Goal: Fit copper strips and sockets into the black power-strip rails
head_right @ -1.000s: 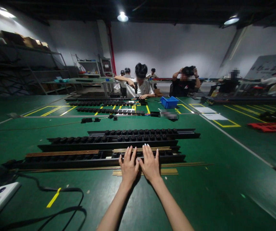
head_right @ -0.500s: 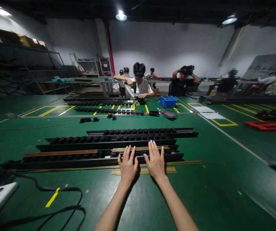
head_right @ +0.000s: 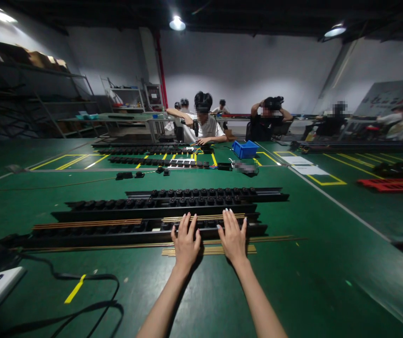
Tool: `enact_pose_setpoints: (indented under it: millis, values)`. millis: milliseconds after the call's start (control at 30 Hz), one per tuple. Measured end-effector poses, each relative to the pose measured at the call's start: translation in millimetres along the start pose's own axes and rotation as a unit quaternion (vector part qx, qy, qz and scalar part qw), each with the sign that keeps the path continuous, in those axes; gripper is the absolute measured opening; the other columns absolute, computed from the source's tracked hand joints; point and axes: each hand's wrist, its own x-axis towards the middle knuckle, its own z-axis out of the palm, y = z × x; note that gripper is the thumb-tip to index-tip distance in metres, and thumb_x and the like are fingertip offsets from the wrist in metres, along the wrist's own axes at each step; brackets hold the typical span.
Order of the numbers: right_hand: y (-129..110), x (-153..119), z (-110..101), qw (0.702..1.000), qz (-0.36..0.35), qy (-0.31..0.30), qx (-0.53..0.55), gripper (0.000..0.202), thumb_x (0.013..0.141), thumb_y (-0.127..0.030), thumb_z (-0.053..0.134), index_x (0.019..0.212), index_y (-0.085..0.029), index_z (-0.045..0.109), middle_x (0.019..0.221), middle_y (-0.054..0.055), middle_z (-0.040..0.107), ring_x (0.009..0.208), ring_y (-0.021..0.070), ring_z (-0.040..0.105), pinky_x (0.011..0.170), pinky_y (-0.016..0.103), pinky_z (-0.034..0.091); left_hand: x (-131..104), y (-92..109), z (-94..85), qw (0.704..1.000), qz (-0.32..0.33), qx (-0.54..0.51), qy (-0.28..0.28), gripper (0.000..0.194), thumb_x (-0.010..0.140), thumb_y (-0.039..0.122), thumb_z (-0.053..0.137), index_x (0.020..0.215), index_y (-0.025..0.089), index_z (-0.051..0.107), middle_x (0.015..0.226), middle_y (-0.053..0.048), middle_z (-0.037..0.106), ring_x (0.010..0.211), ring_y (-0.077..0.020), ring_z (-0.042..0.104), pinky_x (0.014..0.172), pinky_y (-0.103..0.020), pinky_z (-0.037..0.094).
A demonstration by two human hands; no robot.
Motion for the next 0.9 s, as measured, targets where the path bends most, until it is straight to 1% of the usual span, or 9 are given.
enact_pose_setpoints:
  millis: [133,267,400,567,667,733,833,900]
  values:
    - [6.4,-0.7,0.1,0.999,0.035,0.006,-0.01,0.054,0.097,-0.038,0.024,0.148,-0.02,0.014,0.144,0.011,0.039,0.135,0.0208,0.033,0.111,0.055,0.005,0.1,0.5,-0.8,1.0,-0.005,-0.001,-0.006,0.052,0.091,0.022,0.042,0.142,0.029,0.031,0.145,-0.007,0.041,0.134,-0.0206,0.036,0.111,-0.048,0.016]
    - [12.2,-2.0,1.6,0.999,0.034,-0.011,-0.009,0.053,0.097,-0.038,0.022,0.147,-0.022,0.016,0.143,0.01,0.042,0.134,0.0203,0.035,0.111,0.055,0.004,0.0,0.4,-1.3,1.0,-0.005,-0.002,-0.007,0.052,0.091,0.022,0.042,0.142,0.029,0.032,0.145,-0.007,0.041,0.134,-0.0204,0.035,0.11,-0.047,0.017]
    - [17.1,-3.2,2.9,0.998,0.054,0.008,-0.018,0.055,0.097,-0.04,0.021,0.147,-0.019,0.016,0.144,0.011,0.039,0.134,0.0219,0.033,0.111,0.057,0.004,0.0,0.5,-1.3,1.0,-0.008,-0.001,-0.006,0.051,0.092,0.023,0.041,0.142,0.029,0.032,0.145,-0.006,0.041,0.134,-0.0202,0.036,0.11,-0.047,0.017]
    - [21.7,-3.7,2.4,0.998,0.052,-0.003,-0.02,0.053,0.097,-0.039,0.021,0.147,-0.021,0.02,0.142,0.01,0.043,0.133,0.0202,0.035,0.111,0.055,0.005,0.2,1.3,-1.9,1.0,-0.006,0.0,0.0,0.052,0.091,0.022,0.043,0.142,0.029,0.032,0.144,-0.007,0.042,0.133,-0.0214,0.037,0.11,-0.048,0.017]
    - [23.6,-3.4,1.9,0.997,0.07,0.011,-0.025,0.054,0.097,-0.04,0.021,0.147,-0.019,0.018,0.145,0.011,0.039,0.134,0.0205,0.033,0.111,0.056,0.004,0.3,1.1,-1.7,1.0,-0.005,-0.001,0.001,0.052,0.091,0.022,0.043,0.142,0.029,0.033,0.144,-0.008,0.043,0.132,-0.0216,0.038,0.11,-0.048,0.018]
    - [25.4,-3.3,1.9,0.996,0.081,0.018,-0.026,0.054,0.097,-0.04,0.021,0.147,-0.019,0.019,0.145,0.011,0.039,0.134,0.0206,0.033,0.111,0.056,0.004,0.2,0.6,-1.2,1.0,-0.004,-0.003,0.002,0.052,0.091,0.022,0.042,0.141,0.028,0.033,0.144,-0.008,0.043,0.132,-0.0218,0.038,0.11,-0.048,0.018]
    - [28.6,-3.7,2.3,0.997,0.075,0.008,-0.02,0.053,0.097,-0.04,0.021,0.146,-0.021,0.021,0.142,0.01,0.043,0.133,0.0205,0.035,0.111,0.055,0.006,0.1,-0.1,-0.5,1.0,-0.004,-0.008,0.001,0.051,0.091,0.022,0.042,0.141,0.028,0.033,0.144,-0.008,0.043,0.132,-0.0217,0.037,0.11,-0.048,0.017]
    - [30.4,-3.9,2.7,0.997,0.077,0.006,-0.02,0.054,0.097,-0.04,0.021,0.147,-0.02,0.019,0.142,0.011,0.042,0.133,0.0213,0.035,0.111,0.056,0.006,0.0,-0.3,-0.2,1.0,-0.005,-0.011,0.0,0.051,0.091,0.022,0.042,0.141,0.028,0.033,0.144,-0.008,0.042,0.133,-0.0215,0.037,0.11,-0.048,0.016]
